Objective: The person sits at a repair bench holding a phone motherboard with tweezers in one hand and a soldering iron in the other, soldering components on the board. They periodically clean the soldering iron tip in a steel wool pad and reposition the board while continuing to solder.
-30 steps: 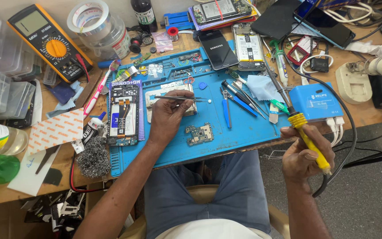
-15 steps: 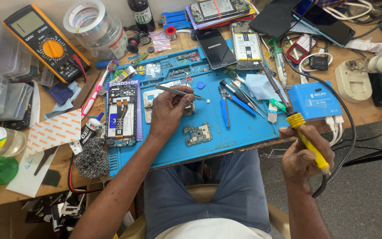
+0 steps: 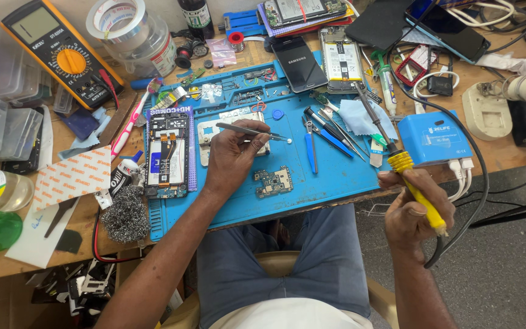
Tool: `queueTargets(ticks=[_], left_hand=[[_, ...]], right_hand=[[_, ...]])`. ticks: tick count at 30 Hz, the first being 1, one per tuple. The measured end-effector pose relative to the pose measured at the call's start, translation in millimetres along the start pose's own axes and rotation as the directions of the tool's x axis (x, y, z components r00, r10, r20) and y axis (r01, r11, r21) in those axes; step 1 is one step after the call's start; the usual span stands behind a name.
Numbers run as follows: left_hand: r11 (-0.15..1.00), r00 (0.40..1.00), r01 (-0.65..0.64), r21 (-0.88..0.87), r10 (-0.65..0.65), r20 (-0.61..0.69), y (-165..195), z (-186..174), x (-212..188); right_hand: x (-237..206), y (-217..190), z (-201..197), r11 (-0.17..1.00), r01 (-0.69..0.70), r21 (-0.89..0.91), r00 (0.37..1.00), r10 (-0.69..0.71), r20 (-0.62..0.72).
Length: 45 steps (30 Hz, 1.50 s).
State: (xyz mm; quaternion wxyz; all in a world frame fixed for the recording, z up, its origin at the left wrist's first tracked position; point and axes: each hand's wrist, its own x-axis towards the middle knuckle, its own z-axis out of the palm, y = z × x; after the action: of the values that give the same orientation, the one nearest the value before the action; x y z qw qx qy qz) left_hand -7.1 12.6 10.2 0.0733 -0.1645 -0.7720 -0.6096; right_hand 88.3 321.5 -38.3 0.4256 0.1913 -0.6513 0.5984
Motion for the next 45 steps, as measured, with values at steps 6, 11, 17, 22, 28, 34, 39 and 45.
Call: queueTargets(ticks=[6, 11, 17, 22, 28, 34, 39, 45], left_hand=[[0.998, 0.999, -0.024, -0.056, 0.026, 0.03, 0, -3, -3], [1.0, 0.999, 0.003, -0.007, -0.003, 0.035, 1, -3, -3], [0.999, 0.999, -0.017, -0.03, 0.018, 0.042, 1, 0, -3], [1.0, 0.999, 0.02, 0.017, -0.021, 0.036, -4, 2, -4], [0.996, 1.0, -0.012, -0.093, 0.009, -0.027, 1, -1, -3], [0.994, 0.99, 0.07, -0.087, -0.079, -0.113, 14, -29, -47], [0.995, 0.982, -0.022, -0.099, 0.003, -0.188, 11, -39, -90], [0.987, 0.974, -0.084, -0.136, 0.052, -0.222, 7, -38, -104]], right_hand=[[0, -3, 6, 1.0, -0.016, -0.01, 1.0, 0.016, 0.002], [2, -4, 6, 1.0, -0.017, -0.008, 1.0, 0.017, 0.013], [2, -3, 5, 1.0, -0.025, 0.004, 0.999, 0.025, 0.02], [1, -1, 2, 1.0, -0.017, 0.015, 1.0, 0.017, 0.024], [-4, 1, 3, 1.0, -0.022, 0.022, 1.0, 0.023, -0.01], [-18, -4, 8, 0.991, -0.087, 0.099, 0.996, 0.085, 0.023], [-38, -18, 14, 0.965, -0.243, 0.102, 0.967, 0.233, 0.101], [-61, -36, 18, 0.957, -0.279, -0.084, 0.937, 0.29, 0.194]])
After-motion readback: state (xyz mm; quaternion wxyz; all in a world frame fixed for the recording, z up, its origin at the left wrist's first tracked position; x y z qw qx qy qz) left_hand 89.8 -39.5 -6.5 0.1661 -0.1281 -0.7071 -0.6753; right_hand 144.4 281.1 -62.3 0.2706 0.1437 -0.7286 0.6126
